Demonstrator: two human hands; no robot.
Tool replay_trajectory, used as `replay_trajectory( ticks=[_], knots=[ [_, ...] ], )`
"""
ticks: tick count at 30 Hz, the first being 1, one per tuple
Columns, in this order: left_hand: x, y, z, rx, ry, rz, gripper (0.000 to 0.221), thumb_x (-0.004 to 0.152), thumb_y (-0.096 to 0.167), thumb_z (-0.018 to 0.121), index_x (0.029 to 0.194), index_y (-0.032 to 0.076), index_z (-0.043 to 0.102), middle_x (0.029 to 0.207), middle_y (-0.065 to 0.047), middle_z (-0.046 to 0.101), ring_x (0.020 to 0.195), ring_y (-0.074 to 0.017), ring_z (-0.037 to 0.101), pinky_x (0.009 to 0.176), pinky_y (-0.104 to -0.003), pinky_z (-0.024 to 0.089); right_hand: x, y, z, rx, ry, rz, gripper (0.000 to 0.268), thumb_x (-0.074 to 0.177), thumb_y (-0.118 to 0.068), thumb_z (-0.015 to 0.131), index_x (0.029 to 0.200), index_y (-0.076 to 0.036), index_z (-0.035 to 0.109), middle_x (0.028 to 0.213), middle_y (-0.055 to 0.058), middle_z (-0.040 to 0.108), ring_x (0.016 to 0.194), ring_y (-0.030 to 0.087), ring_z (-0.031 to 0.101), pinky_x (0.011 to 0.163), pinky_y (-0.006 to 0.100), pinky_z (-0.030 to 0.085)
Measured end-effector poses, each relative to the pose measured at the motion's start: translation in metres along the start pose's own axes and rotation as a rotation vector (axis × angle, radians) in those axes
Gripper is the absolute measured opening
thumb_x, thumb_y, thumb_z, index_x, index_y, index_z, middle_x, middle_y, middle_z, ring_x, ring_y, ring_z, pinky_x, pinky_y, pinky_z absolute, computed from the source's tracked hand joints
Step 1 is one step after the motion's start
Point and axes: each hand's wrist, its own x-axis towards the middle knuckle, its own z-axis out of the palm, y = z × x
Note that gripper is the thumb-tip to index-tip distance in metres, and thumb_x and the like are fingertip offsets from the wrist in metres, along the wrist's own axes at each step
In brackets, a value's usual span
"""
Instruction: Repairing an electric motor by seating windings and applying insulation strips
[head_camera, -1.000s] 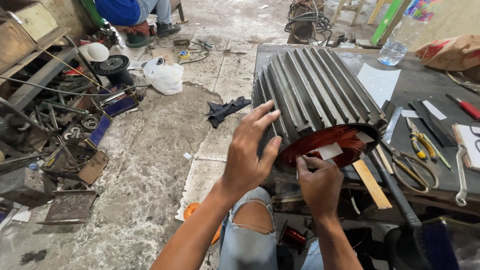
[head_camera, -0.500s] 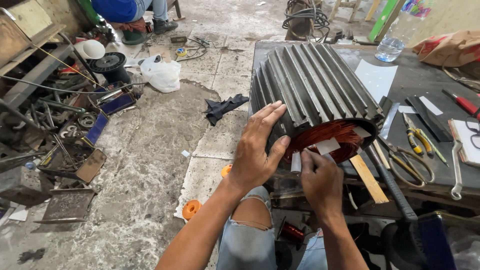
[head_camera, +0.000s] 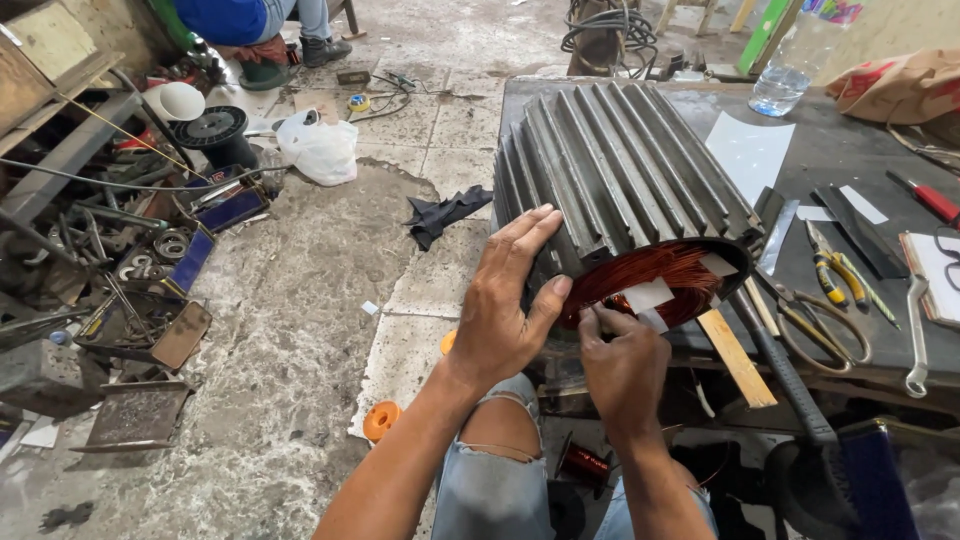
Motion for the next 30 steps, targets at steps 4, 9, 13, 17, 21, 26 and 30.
replay_trajectory(
  ticks=[4, 9, 13, 17, 21, 26, 30],
  knots=[
    [0.000, 0.000, 0.005, 0.016, 0.002, 0.000, 0.052, 0.105, 0.034, 0.052, 0.148, 0.006, 0.052, 0.145, -0.019, 0.057, 0.139, -0.0406, 0.052, 0.117, -0.054, 0.040, 0.001, 0.003, 0.005, 0.026, 0.017, -0.019, 0.022, 0.097, -0.016, 0.071, 0.109, 0.000, 0.080, 0.083, 0.023, 0.075, 0.086, 0.044, 0.071, 0.075, 0.049, 0.059],
    [-0.003, 0.002, 0.006, 0.024, -0.005, -0.016, 0.053, 0.105, 0.036, 0.050, 0.149, 0.006, 0.051, 0.145, -0.019, 0.056, 0.139, -0.0396, 0.051, 0.118, -0.053, 0.039, 0.003, 0.006, -0.003, 0.079, -0.004, 0.015, 0.026, 0.096, -0.021, 0.072, 0.111, -0.002, 0.080, 0.086, 0.024, 0.076, 0.086, 0.044, 0.071, 0.073, 0.047, 0.059],
    [-0.001, 0.003, 0.001, 0.027, -0.028, -0.016, 0.053, 0.105, 0.035, 0.051, 0.149, 0.006, 0.051, 0.146, -0.019, 0.056, 0.140, -0.0403, 0.051, 0.117, -0.054, 0.039, -0.005, 0.005, -0.017, 0.072, 0.011, -0.063, 0.035, 0.097, -0.035, 0.070, 0.118, -0.008, 0.079, 0.096, 0.022, 0.077, 0.094, 0.042, 0.071, 0.081, 0.051, 0.057],
    [0.002, 0.009, 0.003, 0.028, -0.052, -0.036, 0.055, 0.105, 0.037, 0.050, 0.150, 0.005, 0.050, 0.147, -0.021, 0.055, 0.139, -0.0394, 0.050, 0.117, -0.054, 0.039, -0.002, 0.029, -0.003, 0.028, 0.112, -0.194, 0.033, 0.089, -0.028, 0.081, 0.115, -0.007, 0.080, 0.085, 0.020, 0.075, 0.083, 0.038, 0.072, 0.073, 0.047, 0.060],
    [0.004, 0.017, 0.009, 0.017, -0.097, -0.071, 0.055, 0.104, 0.036, 0.048, 0.150, 0.004, 0.048, 0.146, -0.025, 0.052, 0.136, -0.0423, 0.051, 0.116, -0.059, 0.039, 0.009, 0.041, 0.008, -0.004, 0.144, -0.148, 0.024, 0.091, -0.029, 0.076, 0.106, -0.012, 0.083, 0.078, 0.014, 0.075, 0.073, 0.034, 0.072, 0.063, 0.043, 0.061],
    [0.000, 0.008, 0.015, 0.107, -0.094, -0.053, 0.056, 0.104, 0.035, 0.051, 0.151, 0.005, 0.048, 0.149, -0.022, 0.051, 0.142, -0.0418, 0.048, 0.117, -0.054, 0.039, 0.009, 0.035, 0.008, 0.115, 0.095, -0.035, 0.023, 0.099, -0.018, 0.067, 0.106, 0.000, 0.079, 0.072, 0.017, 0.073, 0.067, 0.034, 0.073, 0.052, 0.038, 0.063],
    [0.000, 0.012, 0.019, 0.097, -0.095, -0.052, 0.055, 0.105, 0.032, 0.051, 0.151, 0.003, 0.047, 0.149, -0.022, 0.050, 0.142, -0.0421, 0.048, 0.117, -0.053, 0.040, 0.010, 0.041, 0.006, 0.142, 0.083, -0.011, 0.023, 0.099, -0.015, 0.067, 0.106, 0.004, 0.077, 0.073, 0.020, 0.072, 0.068, 0.036, 0.073, 0.049, 0.040, 0.064]
  ],
)
